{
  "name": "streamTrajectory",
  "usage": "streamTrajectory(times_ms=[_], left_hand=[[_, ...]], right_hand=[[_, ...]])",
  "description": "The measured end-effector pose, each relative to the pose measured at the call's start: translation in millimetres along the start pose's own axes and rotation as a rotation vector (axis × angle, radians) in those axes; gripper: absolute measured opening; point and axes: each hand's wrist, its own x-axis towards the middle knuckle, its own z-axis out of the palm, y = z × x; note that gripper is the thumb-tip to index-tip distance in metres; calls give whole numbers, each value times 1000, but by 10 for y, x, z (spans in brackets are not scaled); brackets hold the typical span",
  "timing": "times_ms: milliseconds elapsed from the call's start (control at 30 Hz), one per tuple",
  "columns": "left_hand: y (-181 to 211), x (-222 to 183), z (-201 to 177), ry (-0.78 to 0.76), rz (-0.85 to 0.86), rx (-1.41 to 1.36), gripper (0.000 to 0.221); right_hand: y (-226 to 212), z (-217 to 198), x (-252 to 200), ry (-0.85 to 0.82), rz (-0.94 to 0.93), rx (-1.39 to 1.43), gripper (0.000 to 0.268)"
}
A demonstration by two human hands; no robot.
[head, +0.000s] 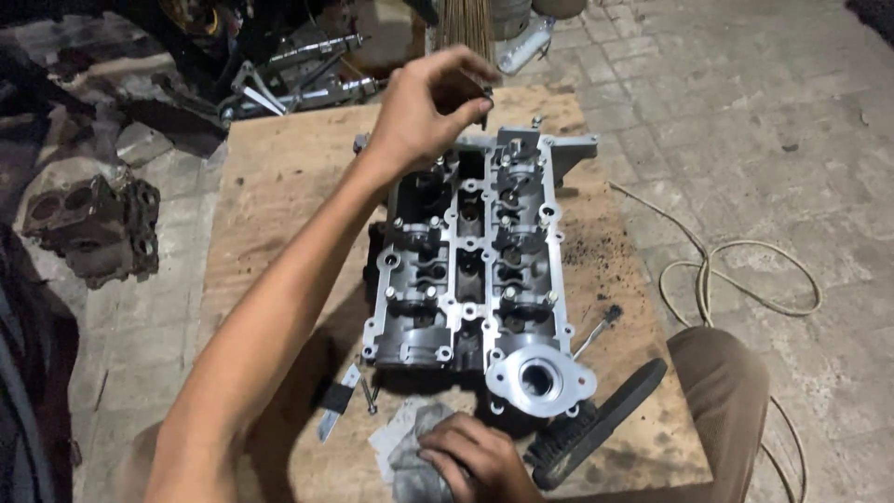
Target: Cleaning metal fasteners with a rag and placing them into an engine cylinder head
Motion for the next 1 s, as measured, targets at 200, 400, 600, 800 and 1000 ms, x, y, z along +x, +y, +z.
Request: streamTrajectory(times_ms=[200, 400, 600, 800, 1000], left_hand=[[-122, 213, 209, -41, -126, -17, 19], [-215, 268, 334, -90, -123, 42, 20], [-223, 280, 296, -81, -5, 64, 22], [-257, 245, 286, -124, -35, 55, 20], [-272, 173, 234, -196, 110, 116, 10]], right_hand=[[279, 91, -78, -4, -32, 34, 7], [329, 62, -86, -76, -54, 84, 15], [442, 140, -162, -171, 146, 186, 10], [400, 122, -151, -151, 161, 175, 7], [384, 102, -167, -156, 126, 175, 25]])
